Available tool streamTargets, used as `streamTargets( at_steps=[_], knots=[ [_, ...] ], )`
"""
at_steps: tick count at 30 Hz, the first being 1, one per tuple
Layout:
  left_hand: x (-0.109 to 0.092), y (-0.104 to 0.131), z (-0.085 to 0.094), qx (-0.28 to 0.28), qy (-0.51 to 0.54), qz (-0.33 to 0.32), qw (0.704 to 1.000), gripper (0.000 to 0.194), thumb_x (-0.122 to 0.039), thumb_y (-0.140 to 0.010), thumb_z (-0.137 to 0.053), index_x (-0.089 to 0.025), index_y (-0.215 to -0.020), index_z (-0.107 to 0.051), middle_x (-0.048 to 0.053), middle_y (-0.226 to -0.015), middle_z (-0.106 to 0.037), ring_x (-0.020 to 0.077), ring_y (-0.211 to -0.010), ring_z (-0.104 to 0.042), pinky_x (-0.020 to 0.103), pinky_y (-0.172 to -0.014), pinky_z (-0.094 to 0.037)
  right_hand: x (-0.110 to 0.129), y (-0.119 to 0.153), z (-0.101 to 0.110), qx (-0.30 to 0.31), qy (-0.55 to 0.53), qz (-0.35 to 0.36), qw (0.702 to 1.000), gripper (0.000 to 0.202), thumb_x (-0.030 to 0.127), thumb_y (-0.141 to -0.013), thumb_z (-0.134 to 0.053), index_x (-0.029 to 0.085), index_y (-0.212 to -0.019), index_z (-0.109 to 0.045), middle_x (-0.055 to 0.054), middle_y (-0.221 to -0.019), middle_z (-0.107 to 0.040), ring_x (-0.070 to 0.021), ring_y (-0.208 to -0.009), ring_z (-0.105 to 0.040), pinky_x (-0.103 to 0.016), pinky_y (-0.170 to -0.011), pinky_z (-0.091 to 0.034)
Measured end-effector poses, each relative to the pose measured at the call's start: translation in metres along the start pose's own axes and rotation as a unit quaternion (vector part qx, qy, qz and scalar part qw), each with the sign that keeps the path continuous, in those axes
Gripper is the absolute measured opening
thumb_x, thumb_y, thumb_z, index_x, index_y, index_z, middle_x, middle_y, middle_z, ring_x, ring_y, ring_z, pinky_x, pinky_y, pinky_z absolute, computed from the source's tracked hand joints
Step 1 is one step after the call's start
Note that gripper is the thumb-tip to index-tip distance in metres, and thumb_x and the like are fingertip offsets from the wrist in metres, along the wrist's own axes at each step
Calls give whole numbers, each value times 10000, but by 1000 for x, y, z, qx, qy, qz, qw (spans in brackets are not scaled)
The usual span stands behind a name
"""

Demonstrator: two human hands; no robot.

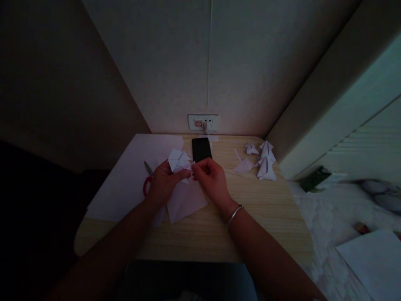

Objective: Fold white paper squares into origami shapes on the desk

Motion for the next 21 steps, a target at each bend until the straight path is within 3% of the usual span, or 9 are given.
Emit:
streamTargets(
  at_steps=[4, 10, 21],
  knots=[
    [2, 0, 0, -4, 11, -1, 1000, 260, -210, -637, -736, -163, -862, -614, -17, -723, -664, 108, -615, -580, 219, -590, -445, 0, 0, -1, 11, -6, -5, 1000, 212, 347, -703, -711, 185, -685, -576, 19, -584, -630, -108, -520, -582, -235, -522, -490],
    [2, 0, -4, 4, 70, 0, 998, 285, -205, -654, -720, -170, -918, -618, -3, -802, -668, 117, -688, -596, 244, -672, -468, -3, 2, -1, 20, 16, 10, 1000, 206, 363, -724, -695, 186, -724, -589, -3, -654, -661, -119, -583, -597, -241, -552, -503],
    [1, 0, -4, -6, 68, -14, 998, 280, -198, -657, -715, -171, -920, -623, 2, -828, -679, 120, -704, -604, 248, -688, -473, -4, 2, -1, 22, 37, 13, 999, 206, 366, -722, -699, 185, -732, -600, -5, -661, -671, -119, -585, -599, -241, -558, -499]
  ],
)
Point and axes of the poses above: each hand's wrist, its own y-axis away from the middle knuckle, its own z-axis out of the back of the hand, x = y × z, the point moved 3 cm from there along -y, towards the middle knuckle
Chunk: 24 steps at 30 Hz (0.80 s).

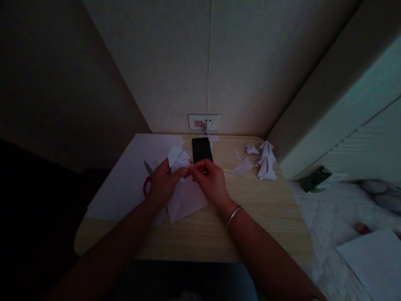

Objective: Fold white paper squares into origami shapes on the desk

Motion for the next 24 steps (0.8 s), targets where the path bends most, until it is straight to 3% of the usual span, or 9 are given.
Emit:
streamTargets(
  at_steps=[15, 20, 24],
  knots=[
    [-2, 1, -1, -8, -45, 13, 999, 273, -221, -642, -716, -161, -893, -630, -9, -754, -668, 115, -642, -593, 235, -625, -480, 5, 0, -2, -1, -60, -26, 998, 171, 338, -723, -688, 191, -706, -604, 20, -604, -636, -116, -535, -593, -229, -495, -493],
    [1, 1, 0, -8, -29, 10, 1000, 263, -234, -642, -726, -168, -874, -622, -16, -762, -664, 107, -645, -587, 237, -645, -483, 4, 1, 0, -14, -6, 14, 1000, 173, 354, -744, -670, 191, -733, -614, 12, -674, -617, -118, -589, -575, -236, -517, -501],
    [2, 1, 0, -3, -24, 18, 1000, 261, -262, -643, -732, -162, -857, -622, -12, -737, -658, 109, -638, -582, 238, -639, -475, 8, 2, 5, -21, 95, 101, 990, 140, 333, -804, -626, 195, -781, -626, -12, -751, -612, -125, -643, -583, -243, -556, -509]
  ],
)
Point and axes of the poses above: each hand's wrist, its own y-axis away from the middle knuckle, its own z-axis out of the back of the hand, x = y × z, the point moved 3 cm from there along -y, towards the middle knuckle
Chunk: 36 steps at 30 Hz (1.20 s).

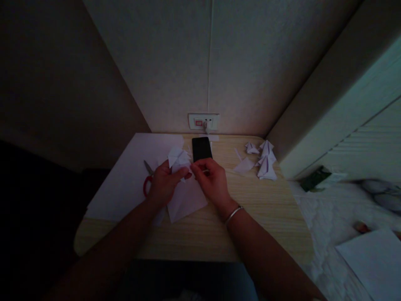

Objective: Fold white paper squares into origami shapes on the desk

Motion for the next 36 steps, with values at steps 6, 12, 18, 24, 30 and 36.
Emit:
streamTargets(
  at_steps=[6, 12, 18, 24, 30, 36],
  knots=[
    [-5, 0, -3, 3, 34, 23, 999, 217, -280, -647, -732, -172, -794, -613, -25, -689, -635, 101, -615, -559, 232, -635, -454, 13, 2, 5, 34, 111, 134, 984, 68, 265, -837, -602, 206, -837, -634, -33, -852, -579, -134, -746, -592, -229, -571, -504],
    [-6, -1, -3, 5, 68, 41, 997, 168, -240, -647, -728, -180, -756, -615, -26, -675, -626, 101, -607, -549, 227, -625, -447, 6, -1, 4, 88, 97, 110, 985, 97, 302, -813, -632, 213, -853, -636, -28, -857, -579, -129, -714, -599, -229, -547, -486],
    [-3, -1, 0, -6, 3, 20, 1000, 199, -289, -644, -727, -178, -770, -621, -16, -699, -638, 111, -615, -551, 237, -625, -439, 0, -1, -1, 54, -33, -32, 997, 181, 370, -779, -653, 197, -739, -619, -21, -748, -634, -143, -670, -614, -252, -551, -492],
    [1, -1, 1, -34, -34, -6, 999, 210, -301, -656, -713, -165, -802, -650, -12, -710, -653, 107, -608, -545, 229, -611, -423, -4, -1, -7, 45, -121, -118, 985, 199, 356, -741, -682, 176, -709, -603, -26, -658, -685, -142, -624, -630, -260, -583, -490],
    [1, -1, -1, -39, -31, -16, 999, 220, -288, -658, -720, -156, -820, -650, -18, -710, -645, 92, -588, -526, 214, -591, -424, -9, 1, -10, 27, -157, -126, 979, 178, 308, -705, -715, 186, -677, -588, -5, -632, -680, -140, -619, -637, -267, -630, -491],
    [2, 0, -2, -40, -4, -18, 999, 183, -264, -657, -713, -165, -792, -638, -25, -693, -634, 93, -592, -530, 217, -598, -428, -12, 2, -12, 20, -179, -129, 975, 179, 294, -693, -714, 201, -675, -563, 4, -629, -677, -152, -621, -645, -276, -631, -492]
  ],
)
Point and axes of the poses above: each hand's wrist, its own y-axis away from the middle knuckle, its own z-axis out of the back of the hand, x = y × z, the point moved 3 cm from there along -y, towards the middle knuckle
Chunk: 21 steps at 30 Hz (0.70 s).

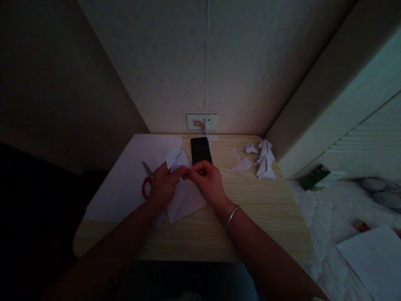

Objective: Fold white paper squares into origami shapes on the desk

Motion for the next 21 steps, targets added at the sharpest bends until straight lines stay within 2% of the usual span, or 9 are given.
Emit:
streamTargets(
  at_steps=[6, 10, 15, 21],
  knots=[
    [0, 0, 1, 2, -2, 8, 1000, 162, -253, -658, -709, -168, -761, -618, -31, -658, -620, 100, -582, -532, 225, -591, -431, 1, 0, -2, 10, 4, 4, 1000, 186, 303, -696, -716, 195, -673, -566, -2, -647, -679, -144, -631, -644, -274, -642, -495],
    [-1, 0, 3, -13, -15, -14, 1000, 140, -236, -667, -703, -166, -749, -614, -34, -651, -611, 93, -580, -525, 214, -580, -420, 1, -1, -4, 2, -5, -33, 999, 249, 336, -651, -749, 195, -748, -568, 10, -628, -676, -140, -597, -638, -267, -603, -501],
    [-1, -1, 5, -24, -42, -23, 999, 152, -262, -672, -700, -159, -724, -602, -34, -621, -593, 94, -569, -513, 218, -577, -408, 4, -2, -2, 21, 72, -46, 996, 223, 387, -707, -693, 175, -709, -623, -12, -667, -684, -113, -580, -594, -231, -555, -488],
    [0, -3, 7, -13, -68, 6, 998, 182, -289, -636, -719, -158, -706, -613, -22, -634, -613, 113, -587, -534, 233, -584, -408, 0, -6, 6, 14, 106, -47, 993, 249, 409, -707, -666, 166, -681, -616, -8, -632, -643, -108, -540, -556, -224, -502, -474]
  ],
)
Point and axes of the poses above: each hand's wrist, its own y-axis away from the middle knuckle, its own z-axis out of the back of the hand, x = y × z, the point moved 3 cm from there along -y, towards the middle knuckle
